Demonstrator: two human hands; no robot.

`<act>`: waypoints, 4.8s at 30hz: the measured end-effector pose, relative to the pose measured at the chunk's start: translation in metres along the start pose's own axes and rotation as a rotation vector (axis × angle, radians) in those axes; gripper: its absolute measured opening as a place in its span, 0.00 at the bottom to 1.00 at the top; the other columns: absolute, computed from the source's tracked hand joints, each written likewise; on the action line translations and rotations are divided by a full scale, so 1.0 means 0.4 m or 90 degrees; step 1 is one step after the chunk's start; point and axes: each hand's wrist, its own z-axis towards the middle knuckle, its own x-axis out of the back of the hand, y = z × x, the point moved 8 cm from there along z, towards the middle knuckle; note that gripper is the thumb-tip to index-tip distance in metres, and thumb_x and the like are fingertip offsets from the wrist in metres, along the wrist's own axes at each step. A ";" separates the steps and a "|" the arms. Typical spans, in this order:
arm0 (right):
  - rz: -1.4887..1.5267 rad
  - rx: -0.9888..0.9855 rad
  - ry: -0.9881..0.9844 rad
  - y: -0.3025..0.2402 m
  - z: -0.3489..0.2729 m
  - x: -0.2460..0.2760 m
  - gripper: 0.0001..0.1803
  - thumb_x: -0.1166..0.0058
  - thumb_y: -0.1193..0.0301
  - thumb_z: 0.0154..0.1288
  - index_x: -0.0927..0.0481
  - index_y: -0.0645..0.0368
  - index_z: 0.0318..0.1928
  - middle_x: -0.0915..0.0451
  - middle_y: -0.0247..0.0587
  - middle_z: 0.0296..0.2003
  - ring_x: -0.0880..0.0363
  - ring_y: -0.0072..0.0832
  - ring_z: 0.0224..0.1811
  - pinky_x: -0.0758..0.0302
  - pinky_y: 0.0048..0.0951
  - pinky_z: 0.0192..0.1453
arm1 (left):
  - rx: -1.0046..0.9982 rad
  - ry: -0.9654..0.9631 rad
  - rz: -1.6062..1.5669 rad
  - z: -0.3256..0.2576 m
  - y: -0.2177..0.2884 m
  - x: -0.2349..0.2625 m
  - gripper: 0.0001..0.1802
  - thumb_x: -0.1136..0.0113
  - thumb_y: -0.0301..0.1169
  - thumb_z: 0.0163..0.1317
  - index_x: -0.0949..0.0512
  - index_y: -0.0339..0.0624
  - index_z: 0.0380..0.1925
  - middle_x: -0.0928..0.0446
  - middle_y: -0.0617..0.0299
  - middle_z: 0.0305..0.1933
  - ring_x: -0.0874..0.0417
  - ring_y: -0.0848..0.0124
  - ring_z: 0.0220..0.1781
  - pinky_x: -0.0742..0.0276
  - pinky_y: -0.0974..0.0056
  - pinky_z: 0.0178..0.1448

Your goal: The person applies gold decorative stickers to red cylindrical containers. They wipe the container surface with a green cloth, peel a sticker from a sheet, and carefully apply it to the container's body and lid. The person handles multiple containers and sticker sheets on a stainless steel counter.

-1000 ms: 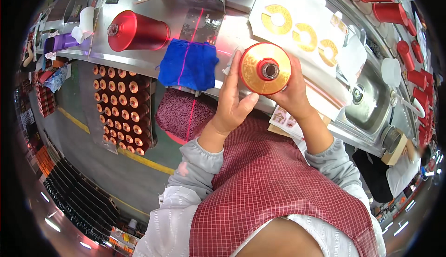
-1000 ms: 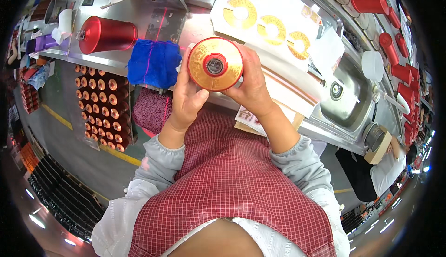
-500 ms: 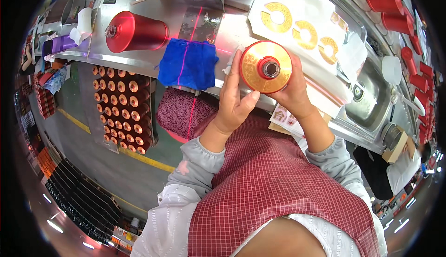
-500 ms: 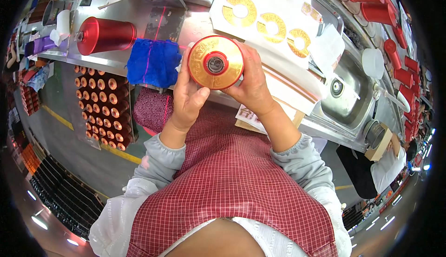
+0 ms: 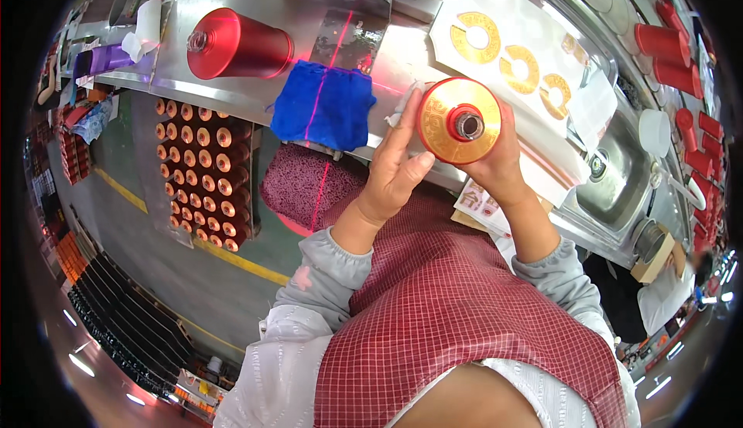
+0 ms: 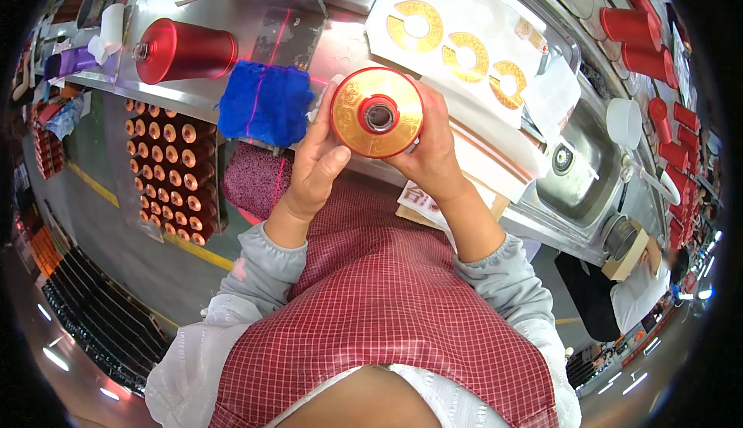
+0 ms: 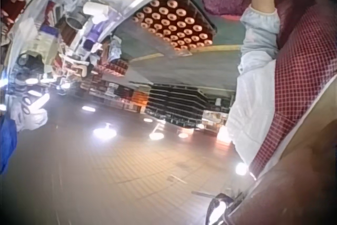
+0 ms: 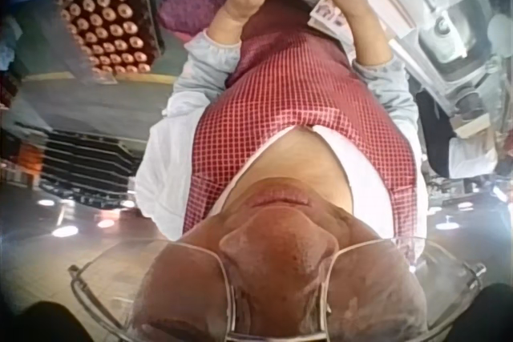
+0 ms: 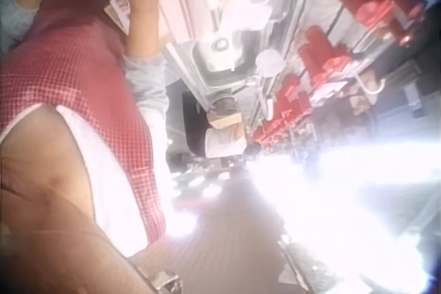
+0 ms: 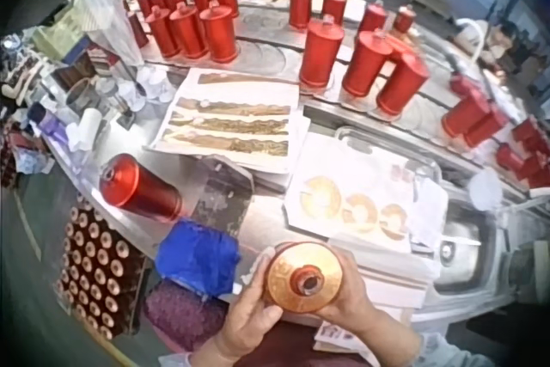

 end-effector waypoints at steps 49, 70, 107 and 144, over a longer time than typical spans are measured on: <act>0.092 0.057 0.003 -0.062 -0.024 0.096 0.40 0.27 0.64 0.46 0.29 0.56 0.61 0.39 0.53 0.63 0.37 0.49 0.65 0.35 0.43 0.66 | -0.295 -0.196 0.489 0.104 0.227 -0.055 0.09 0.38 0.34 0.62 0.25 0.42 0.35 0.31 0.46 0.60 0.38 0.43 0.65 0.41 0.46 0.67; 0.186 -0.059 -0.164 0.041 0.009 0.126 0.38 0.36 0.56 0.59 0.33 0.60 0.66 0.32 0.51 0.60 0.32 0.41 0.62 0.32 0.36 0.64 | 0.101 -0.297 -0.013 0.296 0.245 -0.089 0.08 0.46 0.31 0.69 0.28 0.37 0.38 0.25 0.64 0.38 0.24 0.79 0.41 0.25 0.72 0.45; 0.297 -0.264 0.640 0.330 0.031 0.902 0.14 0.46 0.64 0.70 0.21 0.63 0.47 0.19 0.34 0.39 0.22 0.20 0.40 0.26 0.23 0.46 | -0.074 -0.055 0.038 0.434 0.612 0.354 0.09 0.45 0.33 0.67 0.34 0.42 0.35 0.25 0.55 0.38 0.23 0.68 0.42 0.43 0.46 0.73; -0.048 -0.139 0.472 0.551 0.132 1.039 0.23 0.49 0.58 0.71 0.25 0.56 0.61 0.22 0.36 0.54 0.25 0.22 0.54 0.33 0.25 0.60 | -0.095 -0.120 0.411 0.655 0.596 0.123 0.05 0.52 0.25 0.68 0.28 0.33 0.38 0.26 0.58 0.43 0.25 0.73 0.42 0.28 0.67 0.53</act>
